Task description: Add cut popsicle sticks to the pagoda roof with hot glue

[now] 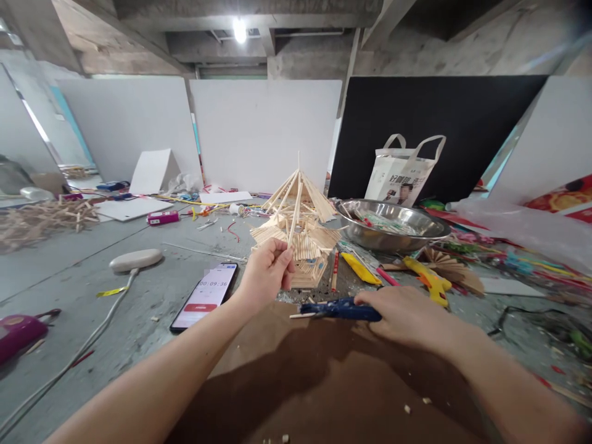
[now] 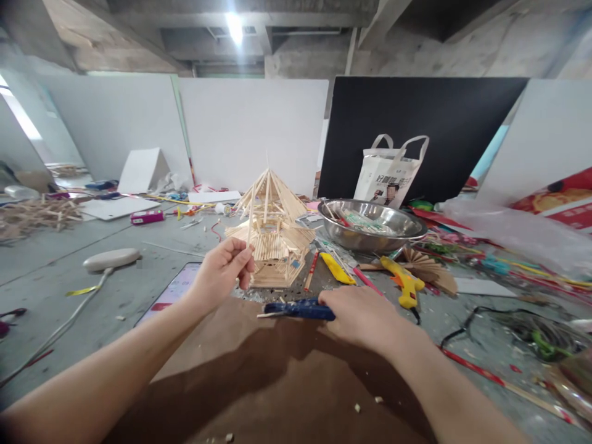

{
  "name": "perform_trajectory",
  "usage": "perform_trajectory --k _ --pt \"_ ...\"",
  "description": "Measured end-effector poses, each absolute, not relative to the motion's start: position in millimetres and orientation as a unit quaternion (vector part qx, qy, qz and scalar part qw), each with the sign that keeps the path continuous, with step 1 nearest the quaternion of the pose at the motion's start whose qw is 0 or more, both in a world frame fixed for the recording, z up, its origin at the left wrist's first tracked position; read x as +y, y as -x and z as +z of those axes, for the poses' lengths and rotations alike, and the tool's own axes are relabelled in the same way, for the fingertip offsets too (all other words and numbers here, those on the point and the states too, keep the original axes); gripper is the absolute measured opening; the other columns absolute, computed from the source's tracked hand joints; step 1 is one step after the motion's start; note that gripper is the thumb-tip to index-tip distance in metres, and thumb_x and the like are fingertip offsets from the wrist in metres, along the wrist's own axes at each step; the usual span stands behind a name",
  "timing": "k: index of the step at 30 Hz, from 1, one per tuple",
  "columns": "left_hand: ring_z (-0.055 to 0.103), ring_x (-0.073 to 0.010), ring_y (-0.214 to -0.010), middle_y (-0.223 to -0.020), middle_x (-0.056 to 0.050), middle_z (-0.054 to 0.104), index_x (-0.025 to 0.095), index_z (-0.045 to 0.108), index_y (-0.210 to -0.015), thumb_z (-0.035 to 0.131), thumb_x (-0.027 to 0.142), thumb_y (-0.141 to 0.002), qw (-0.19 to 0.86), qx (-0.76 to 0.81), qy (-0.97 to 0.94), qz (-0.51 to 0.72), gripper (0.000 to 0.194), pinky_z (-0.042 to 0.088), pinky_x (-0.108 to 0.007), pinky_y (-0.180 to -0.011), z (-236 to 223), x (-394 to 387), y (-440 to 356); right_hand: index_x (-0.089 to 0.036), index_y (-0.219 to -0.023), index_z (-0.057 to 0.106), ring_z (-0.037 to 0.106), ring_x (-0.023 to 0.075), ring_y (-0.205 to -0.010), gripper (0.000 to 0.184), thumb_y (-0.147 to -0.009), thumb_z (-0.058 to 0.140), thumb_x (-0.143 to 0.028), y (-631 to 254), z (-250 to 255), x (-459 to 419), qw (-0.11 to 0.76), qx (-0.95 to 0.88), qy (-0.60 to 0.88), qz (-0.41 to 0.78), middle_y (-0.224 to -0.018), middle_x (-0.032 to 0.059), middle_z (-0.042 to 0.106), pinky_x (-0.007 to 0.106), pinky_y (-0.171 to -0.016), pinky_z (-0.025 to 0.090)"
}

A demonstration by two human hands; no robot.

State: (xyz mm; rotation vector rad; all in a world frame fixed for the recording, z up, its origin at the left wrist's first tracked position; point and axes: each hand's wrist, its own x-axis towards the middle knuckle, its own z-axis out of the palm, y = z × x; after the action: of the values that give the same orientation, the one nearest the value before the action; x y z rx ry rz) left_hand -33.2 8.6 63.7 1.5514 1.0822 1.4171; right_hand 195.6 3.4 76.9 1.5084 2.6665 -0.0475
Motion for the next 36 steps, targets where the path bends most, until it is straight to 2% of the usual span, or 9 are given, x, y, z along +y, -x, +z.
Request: perform_trajectory --k 3,7,11,14,18,23,27,32,36 --pt "0.045 -0.0029 -0.033 -0.055 0.006 0.049 0.016 0.040 -0.071 0.043 0.030 -0.079 0.394 0.417 -0.606 0.551 0.016 0.033 -0.015 -0.034 63 7 29 -0.025 -0.075 0.064 0.055 0.0155 -0.058 0.020 -0.067 0.046 -0.021 -217 93 13 -0.006 0.860 -0.500 -0.102 -0.064 -0.0007 0.062 0.024 -0.050 0.031" --pt "0.046 -0.0033 -0.034 -0.055 0.006 0.049 0.016 0.040 -0.071 0.043 0.031 -0.079 0.426 0.409 -0.604 0.535 0.017 0.035 -0.016 -0.035 62 4 24 -0.020 -0.074 0.063 0.050 0.0125 -0.050 0.017 -0.069 0.052 -0.032 -238 101 24 -0.110 0.813 -0.526 -0.222 -0.056 -0.0022 0.057 0.023 -0.047 0.033" --pt "0.051 -0.0050 -0.038 -0.057 0.006 0.050 0.016 0.039 -0.071 0.044 0.030 -0.078 0.459 0.380 -0.602 0.531 0.017 0.041 -0.019 -0.041 54 1 19 -0.022 -0.085 0.065 0.058 0.0175 -0.071 0.024 -0.064 0.062 -0.031 -230 87 27 -0.263 0.737 -0.471 -0.407 -0.075 0.0001 0.064 0.028 -0.063 0.045" --pt "0.054 -0.0062 -0.043 -0.058 0.005 0.051 0.015 0.041 -0.073 0.044 0.029 -0.079 0.474 0.362 -0.603 0.530 0.015 0.045 -0.021 -0.046 45 -3 15 -0.026 -0.093 0.063 0.057 0.0226 -0.090 0.030 -0.064 0.062 -0.026 -213 74 23 -0.364 0.645 -0.380 -0.554 -0.093 0.0020 0.064 0.038 -0.077 0.045" --pt "0.053 -0.0064 -0.041 -0.057 0.005 0.050 0.015 0.042 -0.074 0.042 0.030 -0.079 0.496 0.355 -0.602 0.514 0.016 0.043 -0.020 -0.042 37 -9 8 -0.030 -0.095 0.061 0.056 0.0227 -0.094 0.030 -0.066 0.059 -0.022 -194 63 18 -0.414 0.553 -0.325 -0.646 -0.096 0.0014 0.063 0.040 -0.081 0.044" --pt "0.054 -0.0057 -0.041 -0.058 0.006 0.050 0.015 0.040 -0.074 0.042 0.029 -0.080 0.480 0.385 -0.572 0.542 0.015 0.042 -0.018 -0.043 34 -14 2 -0.029 -0.108 0.053 0.054 0.0216 -0.098 0.037 -0.074 0.040 -0.024 -183 52 15 -0.398 0.563 -0.329 -0.645 -0.106 0.0038 0.059 0.038 -0.077 0.045" --pt "0.052 -0.0055 -0.039 -0.057 0.006 0.049 0.015 0.041 -0.075 0.043 0.033 -0.079 0.503 0.372 -0.573 0.529 0.018 0.041 -0.019 -0.041 30 -18 -2 -0.024 -0.106 0.054 0.055 0.0221 -0.094 0.047 -0.067 0.028 -0.020 -175 45 7 -0.335 0.651 -0.375 -0.568 -0.100 0.0082 0.060 0.037 -0.070 0.044" --pt "0.049 -0.0056 -0.038 -0.055 0.006 0.048 0.016 0.040 -0.074 0.044 0.032 -0.078 0.544 0.356 -0.572 0.500 0.017 0.042 -0.021 -0.040 30 -19 -4 -0.019 -0.102 0.055 0.057 0.0236 -0.084 0.047 -0.063 0.028 -0.021 -168 43 -2 -0.324 0.693 -0.405 -0.501 -0.082 0.0097 0.063 0.037 -0.067 0.042" --pt "0.051 -0.0056 -0.041 -0.056 0.005 0.050 0.015 0.040 -0.071 0.044 0.028 -0.078 0.540 0.364 -0.589 0.479 0.015 0.042 -0.021 -0.044 34 -16 -2 -0.019 -0.104 0.051 0.056 0.0216 -0.084 0.043 -0.063 0.039 -0.023 -171 48 4 -0.365 0.701 -0.413 -0.452 -0.089 0.0062 0.060 0.033 -0.072 0.043"
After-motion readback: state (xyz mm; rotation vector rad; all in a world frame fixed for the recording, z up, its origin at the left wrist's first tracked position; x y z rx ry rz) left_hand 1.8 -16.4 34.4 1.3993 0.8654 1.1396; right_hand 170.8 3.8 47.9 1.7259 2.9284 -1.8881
